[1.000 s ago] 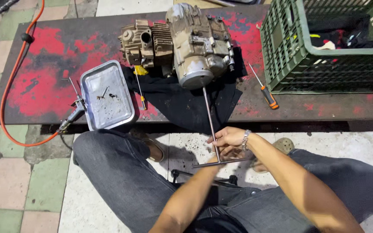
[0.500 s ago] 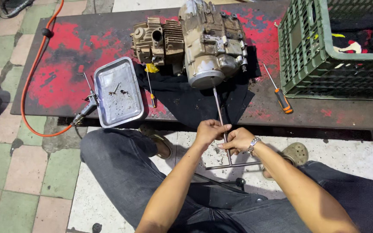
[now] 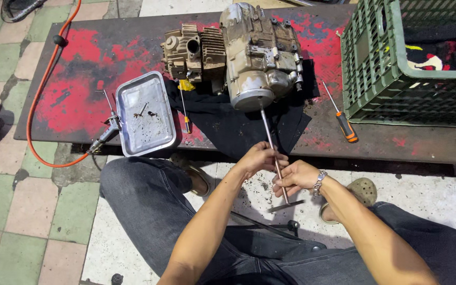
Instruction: The person sits on the floor and uses a screwdriver to loosen and remove bolts from a motorcycle engine block. They then use a T-handle wrench to turn the crankshaft. The person places removed bolts into a metal tray and continues to manipulate the engine components.
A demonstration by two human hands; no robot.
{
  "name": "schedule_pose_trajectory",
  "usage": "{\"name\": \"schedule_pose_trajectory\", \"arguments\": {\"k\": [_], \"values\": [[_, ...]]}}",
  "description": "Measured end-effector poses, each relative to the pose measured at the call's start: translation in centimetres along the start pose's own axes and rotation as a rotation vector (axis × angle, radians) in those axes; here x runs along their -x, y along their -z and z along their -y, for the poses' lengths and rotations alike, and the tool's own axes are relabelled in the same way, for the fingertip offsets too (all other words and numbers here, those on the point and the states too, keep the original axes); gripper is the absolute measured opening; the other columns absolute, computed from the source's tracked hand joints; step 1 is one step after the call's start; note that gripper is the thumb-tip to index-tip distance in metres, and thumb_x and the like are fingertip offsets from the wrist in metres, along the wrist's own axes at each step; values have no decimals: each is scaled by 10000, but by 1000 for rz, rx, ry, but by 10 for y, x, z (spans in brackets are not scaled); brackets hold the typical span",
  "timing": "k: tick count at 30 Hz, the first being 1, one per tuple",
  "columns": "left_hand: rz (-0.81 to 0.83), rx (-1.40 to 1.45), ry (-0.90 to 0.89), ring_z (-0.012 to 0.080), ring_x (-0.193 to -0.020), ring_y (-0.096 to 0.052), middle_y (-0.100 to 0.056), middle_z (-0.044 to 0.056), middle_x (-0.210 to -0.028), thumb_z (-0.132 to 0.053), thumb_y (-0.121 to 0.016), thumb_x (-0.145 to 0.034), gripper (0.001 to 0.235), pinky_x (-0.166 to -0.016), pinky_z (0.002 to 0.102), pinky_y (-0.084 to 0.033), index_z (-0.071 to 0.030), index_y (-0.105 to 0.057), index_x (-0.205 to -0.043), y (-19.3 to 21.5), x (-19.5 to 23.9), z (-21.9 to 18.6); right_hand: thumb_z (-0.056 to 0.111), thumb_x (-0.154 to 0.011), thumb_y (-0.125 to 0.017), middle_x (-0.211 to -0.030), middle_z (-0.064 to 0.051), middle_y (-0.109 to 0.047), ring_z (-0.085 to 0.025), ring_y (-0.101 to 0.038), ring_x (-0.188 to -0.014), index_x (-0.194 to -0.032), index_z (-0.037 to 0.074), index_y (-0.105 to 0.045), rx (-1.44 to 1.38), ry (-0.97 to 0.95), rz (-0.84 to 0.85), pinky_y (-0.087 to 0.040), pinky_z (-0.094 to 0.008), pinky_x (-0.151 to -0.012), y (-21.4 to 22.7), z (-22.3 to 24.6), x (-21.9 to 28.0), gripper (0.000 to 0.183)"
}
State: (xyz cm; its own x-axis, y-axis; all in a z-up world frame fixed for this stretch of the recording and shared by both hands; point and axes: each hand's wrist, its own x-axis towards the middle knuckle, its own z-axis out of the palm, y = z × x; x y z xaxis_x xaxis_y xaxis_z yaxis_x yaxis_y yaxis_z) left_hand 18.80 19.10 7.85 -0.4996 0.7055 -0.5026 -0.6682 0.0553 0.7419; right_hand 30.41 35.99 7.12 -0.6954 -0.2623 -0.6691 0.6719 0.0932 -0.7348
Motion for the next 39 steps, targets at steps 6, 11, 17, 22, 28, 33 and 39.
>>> {"name": "schedule_pose_trajectory", "arguments": {"k": [6,11,17,22,28,33,39], "values": [[-284,-488,-66,298,-692,-750,-739,259,-828,-160,-883,-822,344,-579,367,-634,115,-682,-876,-5,3,3,144,-818,-871,-826,-222,-768,-293,-785,-725,-941,-85,-678,40,-45,-185,-644,-375,-628,-11,4,0,323],[-111,-307,-91,312,-721,-757,-739,253,-878,-31,-734,-893,248,-622,403,-657,127,-618,-1045,5,-9,3,202,-875,-827,-887,-207,-753,-276,-764,-768,-964,-68,-675,-34,-9,-125,-637,-353,-689,-5,1,-6,322],[23,-64,-58,313,-872,-777,-757,206,-999,12,-563,-912,348,-761,413,-661,5,-486,-1252,7,-7,-2,208,-924,-606,-1067,-133,-825,-243,-804,-998,-1178,40,-685,-65,-9,142,-613,-324,-821,7,16,7,315],[-50,-132,-53,249,-830,-775,-764,163,-947,-82,-677,-913,224,-709,364,-655,47,-613,-1085,8,-13,3,179,-891,-727,-964,-175,-807,-278,-799,-901,-1037,-24,-714,-12,1,11,-645,-363,-751,7,2,-8,251],[-233,-363,-105,253,-672,-730,-733,185,-795,-103,-822,-875,233,-607,365,-621,75,-672,-895,5,-14,7,225,-888,-853,-893,-214,-735,-301,-732,-811,-931,-41,-655,148,-17,-118,-605,-402,-702,4,-5,-17,334],[-24,-175,-128,291,-808,-786,-765,206,-932,-12,-650,-894,365,-705,385,-661,64,-576,-1243,15,-17,2,252,-916,-639,-1019,-104,-831,-200,-805,-955,-1146,64,-699,-31,-30,114,-649,-312,-794,10,16,-1,303],[78,95,-34,268,-907,-803,-779,162,-1044,-74,-634,-917,426,-785,373,-675,28,-509,-1312,18,-15,2,103,-869,-722,-953,-180,-805,-278,-814,-830,-1134,-73,-709,-59,37,2,-671,-360,-733,14,5,-11,318]]}}
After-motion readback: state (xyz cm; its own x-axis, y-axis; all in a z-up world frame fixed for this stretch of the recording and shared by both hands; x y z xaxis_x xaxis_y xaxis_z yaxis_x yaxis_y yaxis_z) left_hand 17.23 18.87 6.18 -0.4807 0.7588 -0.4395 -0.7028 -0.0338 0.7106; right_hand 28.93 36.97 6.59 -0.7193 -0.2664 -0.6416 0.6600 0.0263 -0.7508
